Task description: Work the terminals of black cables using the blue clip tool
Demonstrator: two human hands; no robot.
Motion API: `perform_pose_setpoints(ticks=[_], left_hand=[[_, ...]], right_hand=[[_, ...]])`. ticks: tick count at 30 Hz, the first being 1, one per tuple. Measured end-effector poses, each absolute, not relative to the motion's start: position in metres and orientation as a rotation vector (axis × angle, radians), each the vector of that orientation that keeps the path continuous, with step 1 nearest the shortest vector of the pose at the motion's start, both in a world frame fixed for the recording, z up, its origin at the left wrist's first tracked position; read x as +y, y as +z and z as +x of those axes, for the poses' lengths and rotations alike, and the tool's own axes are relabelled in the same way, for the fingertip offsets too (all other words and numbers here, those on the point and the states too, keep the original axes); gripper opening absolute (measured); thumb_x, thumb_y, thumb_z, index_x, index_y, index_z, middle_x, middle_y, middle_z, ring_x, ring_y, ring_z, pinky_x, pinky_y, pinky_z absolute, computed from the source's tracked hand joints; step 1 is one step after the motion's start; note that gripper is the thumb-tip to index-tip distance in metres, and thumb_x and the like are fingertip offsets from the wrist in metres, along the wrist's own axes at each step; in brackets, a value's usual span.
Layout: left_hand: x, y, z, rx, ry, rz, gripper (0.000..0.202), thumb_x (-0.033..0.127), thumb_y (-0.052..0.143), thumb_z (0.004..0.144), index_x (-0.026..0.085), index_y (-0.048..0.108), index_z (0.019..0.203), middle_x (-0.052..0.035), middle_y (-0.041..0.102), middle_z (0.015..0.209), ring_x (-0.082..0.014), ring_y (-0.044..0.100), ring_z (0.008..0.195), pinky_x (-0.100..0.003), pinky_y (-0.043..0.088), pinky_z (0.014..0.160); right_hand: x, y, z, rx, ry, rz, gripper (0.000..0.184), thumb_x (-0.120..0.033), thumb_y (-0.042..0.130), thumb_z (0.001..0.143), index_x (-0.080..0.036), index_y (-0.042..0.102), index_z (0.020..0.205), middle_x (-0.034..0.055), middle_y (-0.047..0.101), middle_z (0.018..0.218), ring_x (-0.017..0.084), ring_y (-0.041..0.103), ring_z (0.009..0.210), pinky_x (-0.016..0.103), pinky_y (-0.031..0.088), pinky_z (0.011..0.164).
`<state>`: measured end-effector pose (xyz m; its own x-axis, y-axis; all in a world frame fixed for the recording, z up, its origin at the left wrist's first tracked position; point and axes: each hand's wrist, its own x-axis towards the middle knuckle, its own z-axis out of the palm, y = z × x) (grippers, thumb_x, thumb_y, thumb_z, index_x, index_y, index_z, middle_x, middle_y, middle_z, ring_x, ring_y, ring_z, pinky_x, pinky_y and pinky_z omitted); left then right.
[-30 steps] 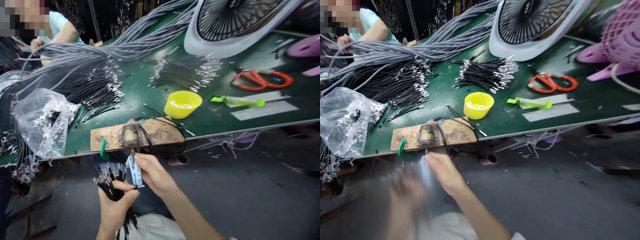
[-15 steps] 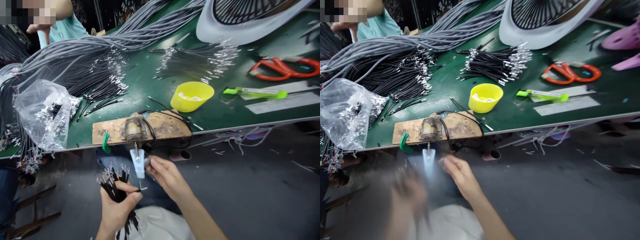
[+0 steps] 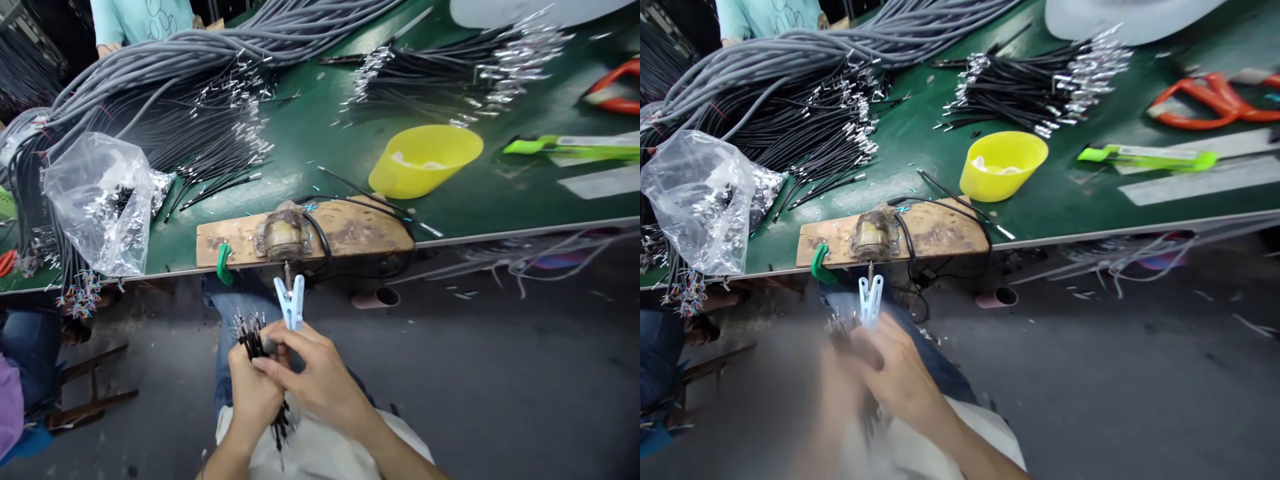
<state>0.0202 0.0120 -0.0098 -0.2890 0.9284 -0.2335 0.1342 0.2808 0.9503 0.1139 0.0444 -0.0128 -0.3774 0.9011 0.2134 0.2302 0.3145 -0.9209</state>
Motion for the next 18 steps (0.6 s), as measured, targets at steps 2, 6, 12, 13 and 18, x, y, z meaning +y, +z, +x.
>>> perform_pose_setpoints(ticks=[2, 6, 12, 13, 18], left_hand=[[0.009, -0.013, 0.021, 1.698, 1.062, 1.041, 0.013, 0.01, 0.052, 0.067, 0.016, 0.063, 0.065, -0.0021, 0.062, 0.062, -0.0163, 0.055, 0.059, -0.025, 0.046, 0.055], [-0.005, -0.035, 0.026, 1.773, 0.995, 1.069, 0.014, 0.008, 0.05, 0.066, 0.015, 0.062, 0.068, -0.0028, 0.064, 0.065, -0.017, 0.058, 0.062, -0.026, 0.048, 0.059], [-0.024, -0.063, 0.033, 1.751, 1.032, 1.047, 0.02, 0.012, 0.059, 0.061, 0.016, 0.061, 0.08, -0.0037, 0.068, 0.079, -0.0208, 0.063, 0.075, -0.033, 0.05, 0.075], [-0.025, -0.064, 0.033, 1.728, 1.034, 1.06, 0.021, 0.012, 0.061, 0.06, 0.016, 0.061, 0.081, -0.0036, 0.068, 0.079, -0.021, 0.063, 0.076, -0.033, 0.05, 0.074], [-0.028, -0.067, 0.028, 1.772, 0.994, 1.101, 0.014, 0.009, 0.061, 0.059, 0.015, 0.063, 0.072, -0.0033, 0.067, 0.072, -0.0221, 0.062, 0.078, -0.033, 0.05, 0.077]], right_hand=[[0.046, -0.015, 0.116, -1.84, 1.147, -1.033, 0.009, -0.017, 0.061, 0.078, -0.019, 0.06, 0.07, 0.0025, 0.062, 0.072, 0.017, 0.056, 0.072, 0.026, 0.044, 0.062], [0.043, -0.028, 0.125, -1.944, 1.282, -1.059, 0.003, -0.019, 0.063, 0.077, -0.017, 0.061, 0.076, 0.0025, 0.061, 0.073, 0.017, 0.056, 0.07, 0.026, 0.043, 0.063], [0.032, -0.048, 0.136, -1.933, 1.489, -1.091, 0.017, -0.015, 0.059, 0.076, -0.018, 0.056, 0.059, -0.0001, 0.057, 0.063, 0.014, 0.051, 0.058, 0.024, 0.039, 0.053], [0.032, -0.049, 0.137, -1.907, 1.498, -1.095, 0.016, -0.016, 0.059, 0.076, -0.018, 0.056, 0.06, 0.0, 0.057, 0.063, 0.014, 0.05, 0.057, 0.024, 0.038, 0.053], [0.034, -0.049, 0.135, -1.831, 1.477, -1.105, 0.008, -0.016, 0.062, 0.072, -0.02, 0.059, 0.065, -0.0009, 0.056, 0.064, 0.014, 0.048, 0.057, 0.024, 0.037, 0.054]])
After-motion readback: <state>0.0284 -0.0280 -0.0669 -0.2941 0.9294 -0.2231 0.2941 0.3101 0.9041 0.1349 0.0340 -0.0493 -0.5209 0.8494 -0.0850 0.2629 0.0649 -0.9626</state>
